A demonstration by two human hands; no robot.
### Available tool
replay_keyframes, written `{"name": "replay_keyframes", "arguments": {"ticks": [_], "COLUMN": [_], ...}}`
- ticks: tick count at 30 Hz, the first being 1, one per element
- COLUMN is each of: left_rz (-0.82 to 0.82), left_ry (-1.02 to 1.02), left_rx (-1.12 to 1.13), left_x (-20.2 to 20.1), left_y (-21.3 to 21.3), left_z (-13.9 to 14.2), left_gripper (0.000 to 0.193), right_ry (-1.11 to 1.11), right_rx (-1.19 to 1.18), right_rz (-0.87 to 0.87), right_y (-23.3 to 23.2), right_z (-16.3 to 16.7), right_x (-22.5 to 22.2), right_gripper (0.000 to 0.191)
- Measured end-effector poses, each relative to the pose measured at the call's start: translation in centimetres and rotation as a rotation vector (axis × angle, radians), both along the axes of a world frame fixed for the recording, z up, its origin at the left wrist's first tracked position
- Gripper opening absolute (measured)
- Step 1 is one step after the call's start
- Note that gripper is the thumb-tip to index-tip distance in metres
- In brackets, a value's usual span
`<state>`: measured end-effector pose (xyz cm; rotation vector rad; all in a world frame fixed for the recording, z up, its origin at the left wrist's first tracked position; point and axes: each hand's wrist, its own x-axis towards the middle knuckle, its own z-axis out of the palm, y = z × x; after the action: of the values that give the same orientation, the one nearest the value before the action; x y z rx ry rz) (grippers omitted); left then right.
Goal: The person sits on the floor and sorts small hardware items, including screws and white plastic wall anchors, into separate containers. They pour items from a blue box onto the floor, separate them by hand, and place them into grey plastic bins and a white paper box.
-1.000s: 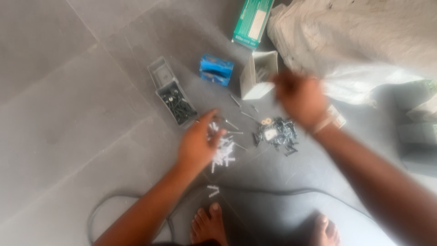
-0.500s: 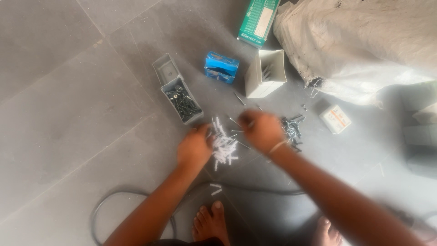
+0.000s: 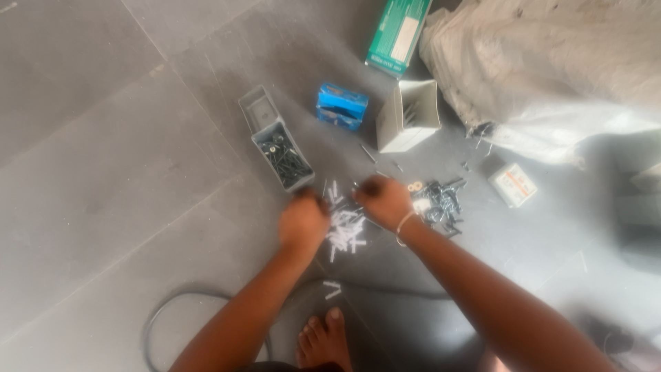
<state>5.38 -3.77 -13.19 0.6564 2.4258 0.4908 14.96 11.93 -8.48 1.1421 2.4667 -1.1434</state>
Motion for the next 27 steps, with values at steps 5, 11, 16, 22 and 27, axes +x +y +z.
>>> {"name": "replay_keyframes", "arguments": {"ticks": [5,11,16,22,27], "left_rz": [0.551,0.696,0.609,0.737,0.941], "left_ry": [-0.625,-1.323,-1.293,-1.272,-1.368], "left_rx": [0.523,0.753,0.673,0.828,0.981], "left_x": [1.4,3.7,3.5,2.2,2.2], "left_y": [-0.4,-2.3,-2.6,-2.5,-1.9], "left_z": [-0.7,-0.6,0.2,1.2,1.6], "left_gripper": [0.025,0.029,0.029,0.041,0.036], "right_ry": [0.042,0.026,0.092,0.115,0.265], "right_rx": [-0.448,-0.581,-0.669,-0.219,0.169], "right_rz": [-0.217,-0.328,-0.426,-0.149,0.228], "right_y": [-0.8,-2.5,-2.2,-1.1,-2.6], "right_z": [1.8,2.8,2.7,4.4,4.9], "right_x": [1.3,0.9,0.5,1.9,3.2], "right_gripper": [0.037,0.049,0.041,0.033,0.022]}}
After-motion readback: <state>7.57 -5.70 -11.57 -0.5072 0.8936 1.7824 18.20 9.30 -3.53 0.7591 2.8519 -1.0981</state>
